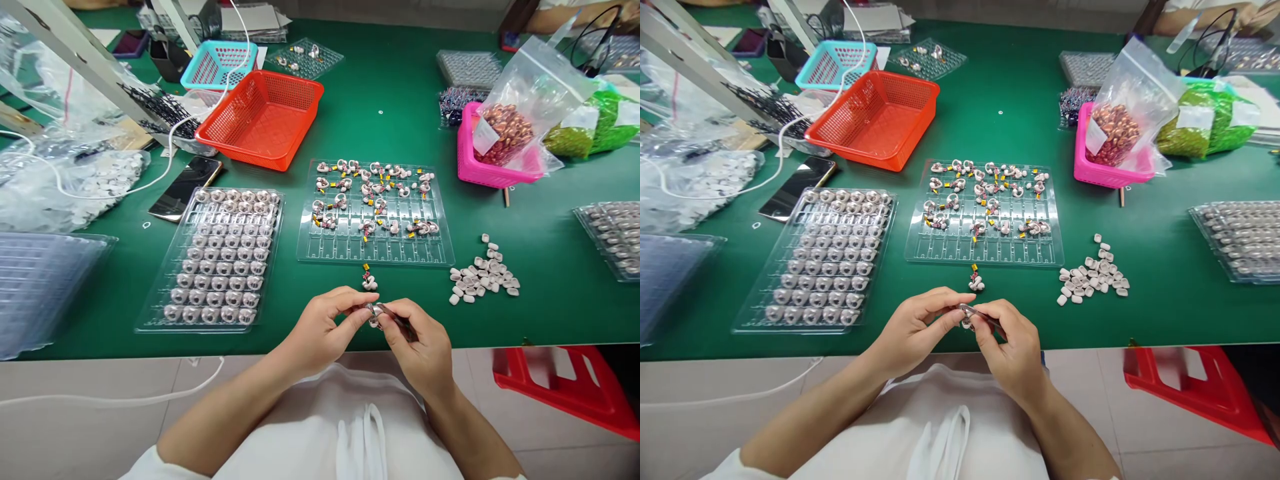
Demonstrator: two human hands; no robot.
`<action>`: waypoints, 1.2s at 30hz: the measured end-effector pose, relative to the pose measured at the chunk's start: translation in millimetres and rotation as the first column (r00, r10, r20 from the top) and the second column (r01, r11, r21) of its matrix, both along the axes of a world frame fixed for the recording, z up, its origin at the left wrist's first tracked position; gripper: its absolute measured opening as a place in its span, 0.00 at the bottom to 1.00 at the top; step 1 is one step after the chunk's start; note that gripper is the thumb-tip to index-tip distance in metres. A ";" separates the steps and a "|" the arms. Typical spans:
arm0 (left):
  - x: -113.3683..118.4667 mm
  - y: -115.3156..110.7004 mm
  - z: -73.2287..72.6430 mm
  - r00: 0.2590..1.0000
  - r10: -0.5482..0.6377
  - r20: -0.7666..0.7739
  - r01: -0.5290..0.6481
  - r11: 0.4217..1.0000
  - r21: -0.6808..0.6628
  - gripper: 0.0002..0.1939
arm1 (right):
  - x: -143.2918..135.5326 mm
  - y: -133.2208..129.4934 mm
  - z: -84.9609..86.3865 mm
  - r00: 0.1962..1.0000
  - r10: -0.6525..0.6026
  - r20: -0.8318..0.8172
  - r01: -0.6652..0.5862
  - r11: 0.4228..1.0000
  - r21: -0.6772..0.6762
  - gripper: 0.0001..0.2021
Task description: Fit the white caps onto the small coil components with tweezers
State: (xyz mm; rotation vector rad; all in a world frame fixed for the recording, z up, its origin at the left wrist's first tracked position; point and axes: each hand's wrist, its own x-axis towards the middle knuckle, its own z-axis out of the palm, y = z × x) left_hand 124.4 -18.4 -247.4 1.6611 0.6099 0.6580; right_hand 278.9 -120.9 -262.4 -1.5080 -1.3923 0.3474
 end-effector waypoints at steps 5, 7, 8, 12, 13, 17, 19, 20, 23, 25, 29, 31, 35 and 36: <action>1.1 -2.3 -0.1 1.000 0.013 0.024 -0.012 1.000 -0.019 0.14 | 1.3 0.9 -0.6 0.999 0.050 0.011 -0.051 0.998 0.038 0.05; 2.6 -4.4 0.1 0.999 0.038 0.039 -0.036 0.999 -0.036 0.14 | 1.1 1.2 -0.9 0.998 0.056 0.019 -0.057 0.997 0.057 0.05; 3.7 -5.8 0.1 0.997 0.057 0.047 -0.055 0.997 -0.051 0.13 | 0.6 1.2 -1.2 0.998 0.051 0.024 -0.053 0.997 0.064 0.06; 9.4 -12.3 -0.6 0.983 0.170 0.067 -0.155 0.971 -0.183 0.11 | -2.7 0.7 -3.2 0.999 0.015 0.037 -0.018 0.995 0.093 0.07; 10.7 -13.9 -0.9 0.978 0.198 0.068 -0.178 0.958 -0.225 0.10 | -3.5 0.5 -3.9 0.999 0.002 0.035 -0.006 0.995 0.104 0.07; 13.6 -18.1 -1.6 0.962 0.262 0.072 -0.227 0.921 -0.318 0.10 | -4.9 0.3 -5.6 0.998 -0.052 0.025 0.048 0.991 0.125 0.09; 13.4 -18.8 -1.4 0.964 0.257 0.072 -0.224 0.926 -0.304 0.11 | -4.5 0.4 -5.5 0.998 -0.063 0.025 0.059 0.991 0.120 0.09; 13.0 -19.0 -1.3 0.966 0.250 0.071 -0.220 0.932 -0.287 0.11 | -4.3 0.4 -5.3 0.998 -0.064 0.029 0.060 0.991 0.121 0.09; 12.4 -19.4 -2.0 0.969 0.239 0.059 -0.219 0.947 -0.236 0.11 | -3.5 0.6 -5.1 0.997 -0.055 0.048 0.048 0.989 0.139 0.09; 13.2 -19.7 -3.2 0.966 0.253 0.051 -0.234 0.942 -0.240 0.10 | -3.2 1.2 -5.7 0.997 -0.043 0.064 0.032 0.987 0.159 0.09; 15.6 -20.1 -4.6 0.961 0.274 0.047 -0.250 0.926 -0.281 0.09 | -2.3 2.9 -8.1 0.995 -0.038 0.095 0.019 0.981 0.193 0.09; 15.3 -19.5 -3.3 0.964 0.263 0.039 -0.244 0.933 -0.263 0.09 | -1.6 3.2 -8.9 0.994 -0.049 0.100 0.029 0.980 0.198 0.09; 12.8 -17.5 1.8 0.977 0.210 0.043 -0.196 0.955 -0.222 0.10 | -0.2 2.6 -9.6 0.996 -0.062 0.068 0.048 0.980 0.191 0.09; 12.3 -16.9 2.8 0.978 0.202 0.050 -0.186 0.956 -0.229 0.10 | 0.0 2.3 -9.7 0.997 -0.060 0.055 0.049 0.981 0.189 0.09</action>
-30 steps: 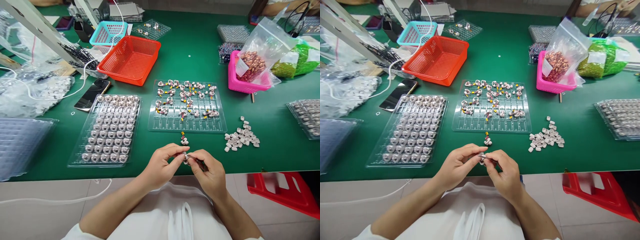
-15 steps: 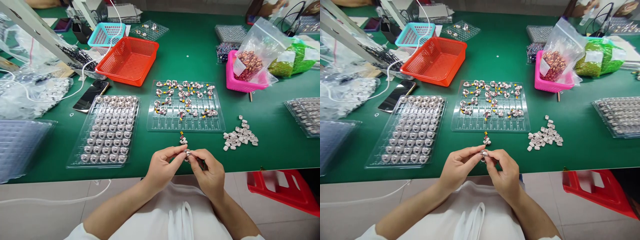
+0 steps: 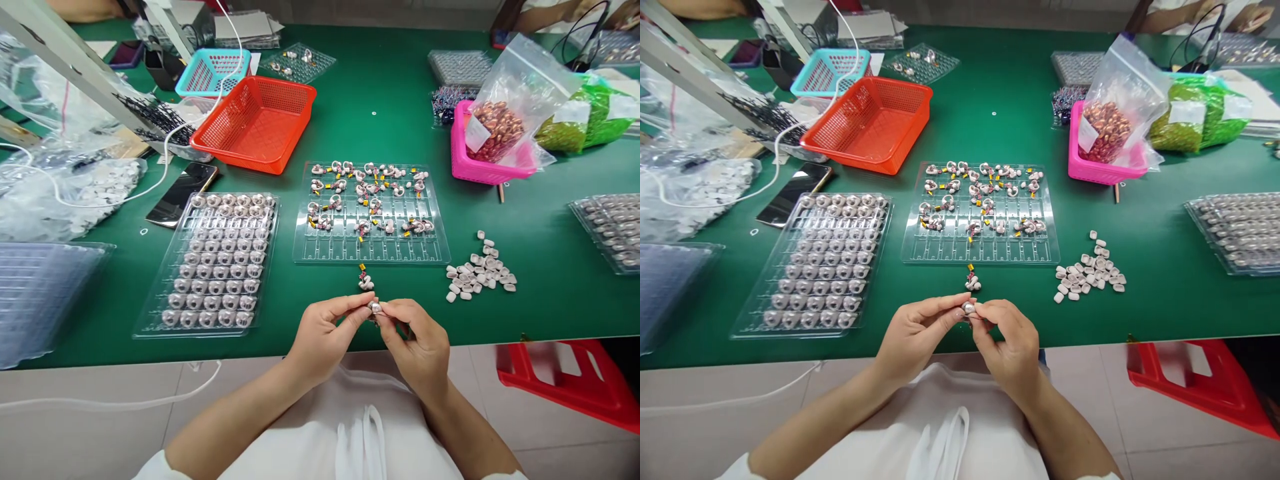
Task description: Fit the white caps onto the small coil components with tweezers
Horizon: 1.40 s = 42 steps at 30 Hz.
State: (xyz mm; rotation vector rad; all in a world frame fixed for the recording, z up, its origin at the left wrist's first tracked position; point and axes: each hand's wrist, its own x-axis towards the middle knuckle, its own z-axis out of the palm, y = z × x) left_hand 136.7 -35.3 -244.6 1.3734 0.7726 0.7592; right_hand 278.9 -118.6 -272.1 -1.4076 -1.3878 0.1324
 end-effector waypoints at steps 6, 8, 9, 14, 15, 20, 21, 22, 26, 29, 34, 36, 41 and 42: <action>0.7 2.5 -1.0 0.997 -0.017 0.072 0.027 0.990 -0.139 0.07 | 2.8 -0.7 -2.5 0.998 0.024 -0.054 -0.025 0.999 -0.021 0.09; 0.7 3.1 -2.1 0.996 -0.026 0.084 0.039 0.987 -0.158 0.06 | 5.2 -0.1 -3.8 0.998 0.058 -0.038 -0.057 0.998 0.014 0.11; 0.4 3.5 -2.5 0.996 -0.033 0.082 0.045 0.988 -0.147 0.06 | 6.6 0.3 -4.2 0.997 0.079 -0.024 -0.078 0.996 0.036 0.13; -3.1 5.6 -2.4 0.996 -0.066 0.056 0.065 0.998 0.025 0.05 | 13.2 1.7 -0.6 0.986 0.167 -0.021 -0.166 0.986 0.029 0.15; -3.8 5.8 -2.4 0.996 -0.071 0.058 0.068 0.996 0.049 0.05 | 14.2 1.7 1.2 0.983 0.180 -0.046 -0.180 0.984 -0.001 0.14; -5.1 3.5 -3.4 0.995 -0.066 0.071 0.060 0.995 0.085 0.06 | 17.8 1.0 8.1 0.956 0.236 -0.174 -0.257 0.960 -0.108 0.11; -5.1 2.7 -3.7 0.996 -0.058 0.069 0.052 0.996 0.077 0.06 | 18.1 0.9 8.0 0.953 0.241 -0.185 -0.263 0.959 -0.108 0.11; -5.0 2.0 -3.9 0.997 -0.050 0.066 0.045 0.997 0.068 0.06 | 18.1 1.0 7.4 0.950 0.243 -0.196 -0.267 0.958 -0.105 0.11; -5.2 -0.8 -5.0 0.997 -0.023 0.074 0.019 0.998 0.054 0.06 | 16.8 1.8 2.5 0.927 0.260 -0.269 -0.285 0.957 -0.057 0.13; -5.5 -2.8 -7.4 0.996 -0.002 0.085 -0.003 0.998 0.056 0.06 | 15.2 2.6 -0.2 0.915 0.270 -0.299 -0.294 0.955 -0.038 0.14; -3.6 -5.7 -11.8 0.991 0.035 0.131 -0.044 0.997 0.066 0.06 | 13.8 2.6 -0.1 0.928 0.278 -0.250 -0.290 0.957 -0.013 0.16; -2.5 -6.3 -12.4 0.987 0.044 0.154 -0.054 0.997 0.060 0.06 | 13.8 2.3 0.5 0.931 0.285 -0.227 -0.295 0.956 -0.010 0.16; -2.4 -7.4 -11.6 0.988 0.051 0.148 -0.052 0.999 0.005 0.06 | 15.9 3.1 2.4 0.946 0.289 -0.146 -0.293 0.956 -0.011 0.15; -2.8 -7.7 -11.1 0.989 0.045 0.142 -0.043 0.999 -0.014 0.05 | 17.0 3.4 3.2 0.949 0.295 -0.110 -0.297 0.955 -0.004 0.15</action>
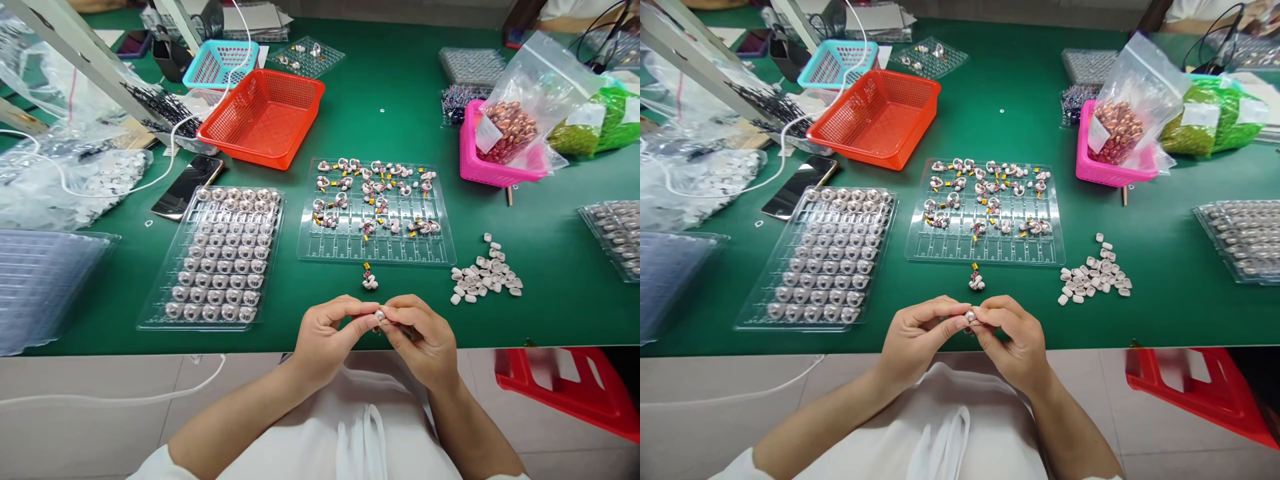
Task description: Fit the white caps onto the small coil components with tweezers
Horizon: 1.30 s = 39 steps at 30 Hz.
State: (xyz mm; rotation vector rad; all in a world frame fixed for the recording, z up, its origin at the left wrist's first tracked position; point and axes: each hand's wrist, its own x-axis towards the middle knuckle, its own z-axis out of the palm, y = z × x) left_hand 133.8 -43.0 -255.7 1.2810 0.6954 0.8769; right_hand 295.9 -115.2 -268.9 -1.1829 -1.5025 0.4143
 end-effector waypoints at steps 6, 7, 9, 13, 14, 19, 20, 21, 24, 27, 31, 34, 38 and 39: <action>-3.3 4.7 3.6 0.996 -0.088 0.026 0.091 0.966 -0.241 0.05 | 9.1 -0.4 8.3 0.992 0.083 0.097 -0.083 0.997 0.005 0.13; -3.8 7.0 4.3 0.993 -0.111 0.042 0.119 0.946 -0.301 0.06 | 10.5 -0.7 9.8 0.991 0.109 0.075 -0.107 0.994 -0.026 0.13; -4.9 12.2 6.0 0.983 -0.173 0.066 0.185 0.903 -0.389 0.09 | 12.4 -1.1 12.4 0.985 0.172 0.012 -0.171 0.982 -0.081 0.13; -6.6 19.6 9.7 0.959 -0.272 0.083 0.281 0.858 -0.430 0.12 | 13.4 -0.2 15.0 0.968 0.243 -0.063 -0.249 0.958 -0.139 0.12; -6.7 20.2 10.3 0.956 -0.282 0.081 0.289 0.857 -0.428 0.12 | 13.3 0.1 15.0 0.968 0.244 -0.066 -0.251 0.958 -0.141 0.12; -6.4 19.1 9.9 0.959 -0.281 0.016 0.268 0.893 -0.362 0.10 | 12.1 -1.5 11.0 0.961 0.259 -0.098 -0.269 0.956 -0.116 0.13; -6.4 18.7 9.2 0.960 -0.280 0.007 0.264 0.898 -0.352 0.09 | 11.6 -2.3 10.0 0.958 0.263 -0.111 -0.275 0.955 -0.112 0.13; -6.5 18.4 8.5 0.960 -0.279 0.002 0.262 0.901 -0.344 0.09 | 11.0 -3.2 9.0 0.956 0.267 -0.123 -0.280 0.954 -0.108 0.13; -6.9 17.3 7.5 0.963 -0.269 0.005 0.255 0.909 -0.330 0.08 | 8.8 -5.1 7.2 0.956 0.254 -0.144 -0.270 0.957 -0.104 0.13; -7.3 16.2 8.2 0.966 -0.259 0.010 0.249 0.915 -0.319 0.08 | 7.0 -4.9 7.2 0.967 0.224 -0.123 -0.237 0.967 -0.096 0.13; -6.8 14.7 8.4 0.976 -0.220 0.003 0.213 0.944 -0.254 0.07 | 5.4 -3.0 8.5 0.982 0.175 -0.068 -0.181 0.979 -0.093 0.12; -6.0 12.6 7.7 0.986 -0.167 -0.008 0.163 0.972 -0.169 0.04 | 3.5 -2.6 6.4 0.988 0.126 -0.091 -0.136 0.984 -0.112 0.10; -5.5 9.1 9.8 0.987 -0.132 -0.088 0.127 0.990 -0.059 0.03 | -0.5 -2.4 -2.1 0.980 0.047 -0.192 -0.070 0.991 -0.115 0.10; -5.3 8.4 10.7 0.985 -0.125 -0.114 0.122 0.992 -0.039 0.03 | -1.6 -2.2 -4.4 0.976 0.036 -0.215 -0.061 0.992 -0.110 0.10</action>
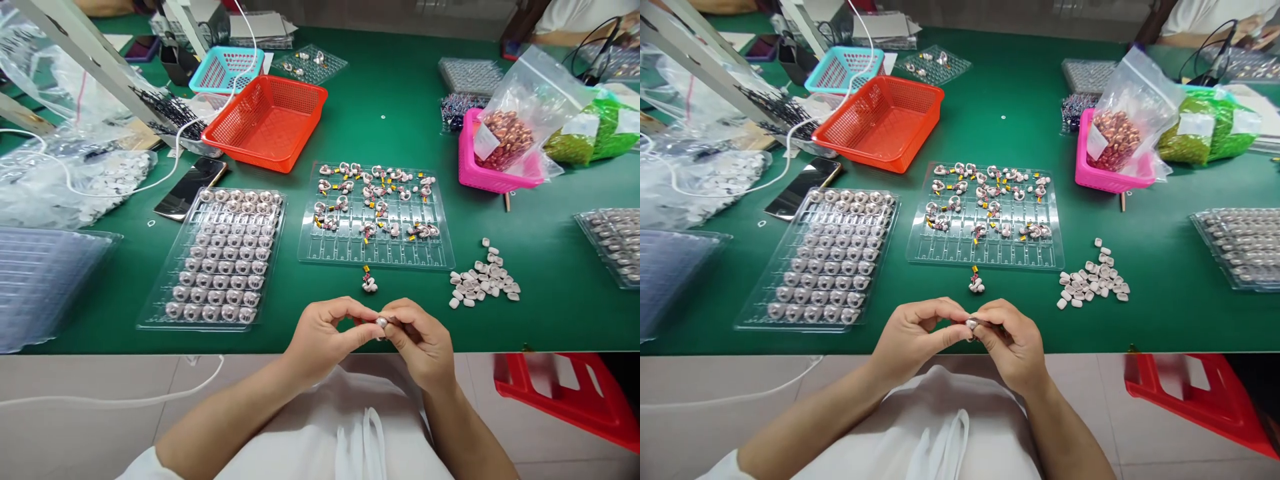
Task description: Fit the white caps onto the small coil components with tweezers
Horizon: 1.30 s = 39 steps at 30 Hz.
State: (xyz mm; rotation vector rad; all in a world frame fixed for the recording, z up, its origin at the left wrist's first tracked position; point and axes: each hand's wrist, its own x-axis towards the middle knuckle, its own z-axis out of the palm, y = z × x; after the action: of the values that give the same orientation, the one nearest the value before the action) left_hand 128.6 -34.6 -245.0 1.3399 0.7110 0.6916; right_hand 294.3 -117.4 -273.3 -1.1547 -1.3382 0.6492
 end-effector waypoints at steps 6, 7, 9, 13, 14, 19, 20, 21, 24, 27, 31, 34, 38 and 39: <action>3.3 -2.3 3.3 0.997 0.042 -0.059 -0.037 0.996 0.076 0.05 | -5.7 0.9 -9.3 0.989 -0.019 -0.147 0.014 0.999 -0.032 0.05; 3.7 -2.6 3.4 0.997 0.046 -0.054 -0.041 0.996 0.080 0.05 | -6.3 0.8 -10.6 0.985 -0.023 -0.172 0.016 0.999 -0.041 0.04; 3.8 -3.3 3.4 0.997 0.056 -0.051 -0.051 0.994 0.096 0.04 | -7.1 0.5 -13.7 0.977 -0.030 -0.213 0.019 0.998 -0.054 0.03; 3.0 -4.4 3.7 0.996 0.069 -0.055 -0.062 0.992 0.114 0.03 | -7.2 0.0 -19.1 0.970 -0.042 -0.238 0.029 0.998 -0.056 0.02; 2.9 -4.5 3.8 0.996 0.069 -0.051 -0.063 0.992 0.113 0.03 | -7.1 0.0 -19.8 0.971 -0.043 -0.237 0.031 0.998 -0.055 0.02; 3.5 -4.8 3.6 0.996 0.085 -0.038 -0.079 0.985 0.152 0.02 | -6.8 0.2 -18.4 0.973 -0.018 -0.232 0.012 1.000 -0.029 0.05; 3.7 -4.9 3.3 0.995 0.090 -0.036 -0.083 0.983 0.164 0.02 | -6.8 0.2 -17.6 0.974 -0.015 -0.226 0.009 1.000 -0.028 0.05; 3.9 -4.9 3.0 0.995 0.095 -0.033 -0.087 0.981 0.175 0.01 | -6.7 0.2 -16.8 0.976 -0.017 -0.217 0.011 1.000 -0.029 0.06; 4.1 -4.9 1.5 0.994 0.104 -0.019 -0.098 0.974 0.203 0.01 | -6.7 0.4 -14.6 0.982 -0.027 -0.189 0.021 0.999 -0.031 0.06; 3.6 -4.4 -0.1 0.994 0.108 0.006 -0.106 0.964 0.242 0.02 | -6.9 1.1 -13.0 0.985 -0.025 -0.168 0.022 1.000 -0.018 0.08; 2.7 -3.3 -2.6 0.993 0.106 0.042 -0.114 0.947 0.301 0.03 | -6.0 2.0 -10.4 0.994 -0.022 -0.103 0.023 1.000 0.004 0.09; 2.2 -2.7 -4.8 0.993 0.088 0.075 -0.108 0.941 0.320 0.03 | -3.5 1.2 -6.8 0.999 -0.034 0.016 0.033 0.999 0.039 0.11; 0.5 -1.6 -6.3 0.993 0.053 0.108 -0.082 0.955 0.284 0.03 | 0.2 -0.8 -0.5 0.978 -0.049 0.201 0.033 0.996 0.087 0.13; -0.4 -1.0 -5.9 0.994 0.041 0.102 -0.066 0.966 0.251 0.03 | 1.0 -1.1 1.3 0.974 -0.044 0.223 0.025 0.996 0.087 0.13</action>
State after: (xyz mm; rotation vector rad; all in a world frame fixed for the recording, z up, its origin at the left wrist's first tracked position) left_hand 128.2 -35.6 -250.9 1.5135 0.5969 0.9087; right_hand 295.3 -118.5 -272.0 -1.2073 -1.5178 0.4423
